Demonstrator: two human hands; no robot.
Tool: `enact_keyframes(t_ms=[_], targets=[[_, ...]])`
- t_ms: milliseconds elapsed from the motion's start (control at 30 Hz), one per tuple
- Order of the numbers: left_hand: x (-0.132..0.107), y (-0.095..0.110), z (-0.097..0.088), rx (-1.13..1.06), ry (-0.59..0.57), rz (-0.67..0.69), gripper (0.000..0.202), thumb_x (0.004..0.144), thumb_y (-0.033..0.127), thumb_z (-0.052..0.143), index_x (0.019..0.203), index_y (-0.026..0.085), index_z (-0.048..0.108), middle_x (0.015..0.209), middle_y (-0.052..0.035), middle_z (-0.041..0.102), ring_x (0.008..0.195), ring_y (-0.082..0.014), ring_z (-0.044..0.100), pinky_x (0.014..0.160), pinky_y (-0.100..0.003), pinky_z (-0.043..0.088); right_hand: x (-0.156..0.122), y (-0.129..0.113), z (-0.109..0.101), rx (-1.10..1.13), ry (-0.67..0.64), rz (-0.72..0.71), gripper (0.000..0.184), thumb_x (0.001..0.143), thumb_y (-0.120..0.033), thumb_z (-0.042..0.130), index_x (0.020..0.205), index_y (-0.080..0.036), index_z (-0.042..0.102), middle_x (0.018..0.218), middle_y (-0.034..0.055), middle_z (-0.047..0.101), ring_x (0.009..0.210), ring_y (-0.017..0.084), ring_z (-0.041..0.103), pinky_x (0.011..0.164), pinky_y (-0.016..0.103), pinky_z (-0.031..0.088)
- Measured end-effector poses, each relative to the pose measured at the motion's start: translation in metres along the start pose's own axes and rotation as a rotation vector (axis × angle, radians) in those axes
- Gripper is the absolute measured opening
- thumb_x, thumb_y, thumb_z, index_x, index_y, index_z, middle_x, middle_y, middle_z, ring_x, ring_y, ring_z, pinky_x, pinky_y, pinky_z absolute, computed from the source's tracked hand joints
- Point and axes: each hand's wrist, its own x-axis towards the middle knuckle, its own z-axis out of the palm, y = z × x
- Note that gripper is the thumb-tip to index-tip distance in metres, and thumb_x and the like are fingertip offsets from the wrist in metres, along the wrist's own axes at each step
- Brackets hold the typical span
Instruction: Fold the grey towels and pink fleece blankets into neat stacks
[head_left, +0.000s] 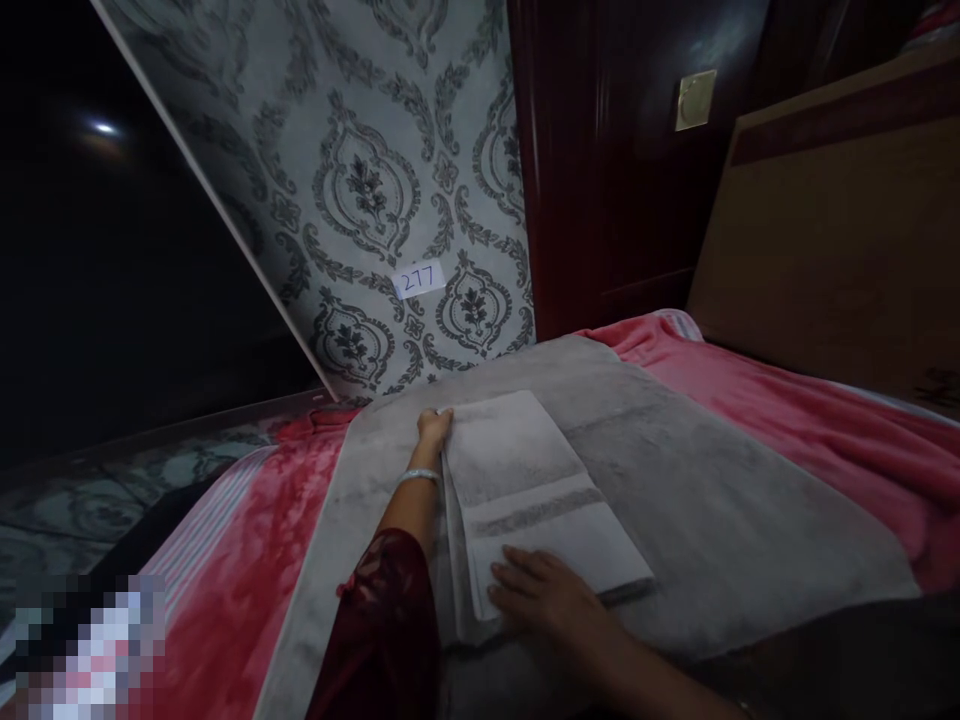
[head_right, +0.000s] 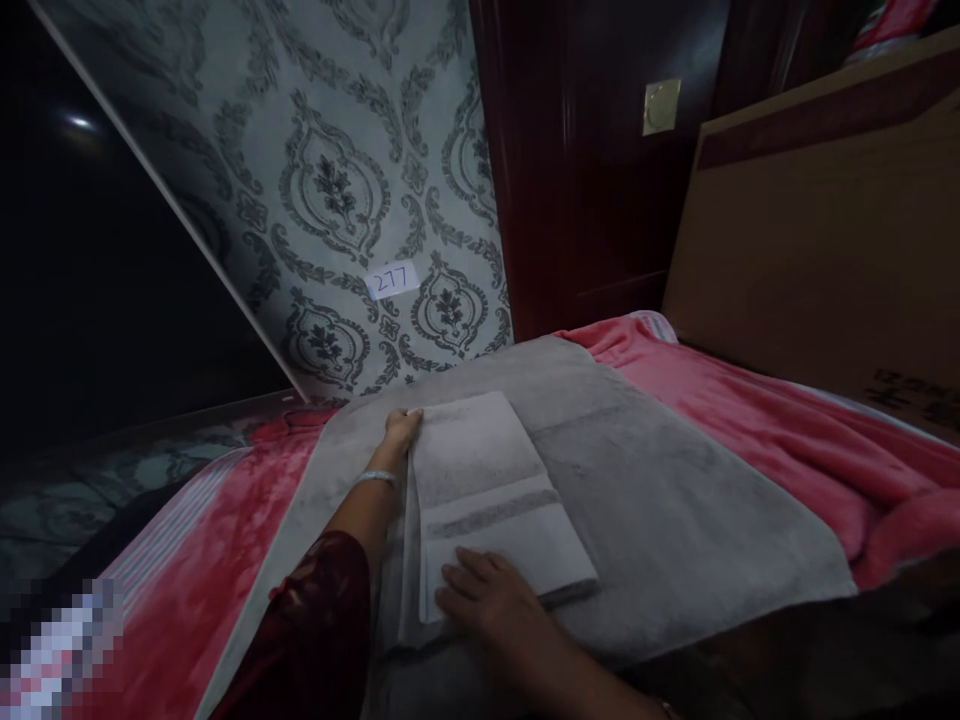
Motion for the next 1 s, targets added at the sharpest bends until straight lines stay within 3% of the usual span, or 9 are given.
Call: enact_keyframes(t_ms=[200,267,400,467,533,600,700,833,1000], targets=[[-0.002,0.017,-0.004,0.255,0.011,0.085,0.032,0.076,0.016,0.063,0.107,0.013,0.069,0.102,-0.0149,0.073,0.105,-0.0297,0.067,0.087,-0.036,0.051,0.003,0.01,-0.028,0.288,-0.017,-0.044,0.033,0.098,-0.032,0.05,0.123,-0.024,0.07,0.127,0.0077,0.068,0.124,0.022,0.059,0.106,0.036,0.046],[-0.013,0.025,-0.005,0.315,0.012,0.151,0.044,0.078,0.012,0.058,0.121,0.012,0.064,0.123,-0.0199,0.068,0.121,-0.0318,0.061,0.099,-0.041,0.048,0.011,0.032,-0.047,0.328,0.063,0.012,0.04,0.102,-0.033,0.038,0.128,-0.022,0.067,0.127,0.0089,0.068,0.119,0.02,0.062,0.105,0.036,0.048],[-0.053,0.034,0.006,0.431,-0.108,0.423,0.055,0.086,0.017,0.053,0.141,0.015,0.052,0.153,-0.0146,0.047,0.144,-0.023,0.04,0.118,-0.034,0.031,0.055,0.1,-0.071,0.069,0.261,0.202,0.05,0.101,-0.033,0.034,0.144,-0.016,0.054,0.145,0.0136,0.054,0.135,0.026,0.049,0.113,0.048,0.04],[-0.073,0.028,0.015,0.583,-0.246,0.595,0.058,0.092,0.029,0.05,0.147,0.012,0.046,0.158,-0.0152,0.04,0.147,-0.0237,0.034,0.121,-0.037,0.026,0.085,0.131,-0.071,-0.067,0.236,0.218,0.055,0.099,-0.03,0.035,0.15,-0.015,0.046,0.152,0.0133,0.046,0.143,0.027,0.038,0.117,0.051,0.034],[-0.085,0.017,0.022,0.75,-0.341,0.681,0.065,0.096,0.044,0.044,0.152,0.011,0.038,0.162,-0.0169,0.031,0.151,-0.0283,0.025,0.123,-0.048,0.019,0.11,0.154,-0.064,-0.167,0.148,0.208,0.058,0.098,-0.028,0.034,0.154,-0.017,0.04,0.157,0.0109,0.037,0.149,0.027,0.027,0.119,0.053,0.028],[-0.087,0.005,0.025,0.854,-0.382,0.652,0.071,0.097,0.054,0.036,0.155,0.013,0.033,0.164,-0.0165,0.024,0.153,-0.0313,0.016,0.123,-0.056,0.014,0.128,0.17,-0.056,-0.217,0.035,0.226,0.058,0.098,-0.029,0.034,0.155,-0.021,0.038,0.16,0.0083,0.032,0.15,0.027,0.021,0.119,0.055,0.025],[-0.076,-0.007,0.022,0.921,-0.431,0.609,0.074,0.097,0.061,0.028,0.157,0.017,0.029,0.166,-0.0143,0.018,0.154,-0.0309,0.011,0.122,-0.058,0.012,0.138,0.187,-0.048,-0.225,-0.083,0.304,0.058,0.1,-0.04,0.033,0.156,-0.024,0.037,0.162,0.0066,0.027,0.151,0.027,0.019,0.119,0.055,0.022],[-0.053,-0.009,0.014,0.971,-0.44,0.585,0.073,0.097,0.063,0.023,0.157,0.022,0.03,0.166,-0.0105,0.02,0.154,-0.0291,0.014,0.123,-0.057,0.01,0.14,0.205,-0.048,-0.21,-0.132,0.403,0.063,0.101,-0.056,0.028,0.157,-0.028,0.032,0.165,0.0049,0.019,0.152,0.029,0.014,0.119,0.056,0.022],[-0.034,-0.008,0.013,0.988,-0.412,0.484,0.07,0.099,0.057,0.019,0.157,0.019,0.029,0.165,-0.0111,0.024,0.153,-0.0292,0.016,0.123,-0.052,0.014,0.142,0.216,-0.05,-0.183,-0.13,0.546,0.066,0.1,-0.057,0.025,0.16,-0.028,0.025,0.166,0.004,0.014,0.151,0.029,0.018,0.12,0.05,0.023]])
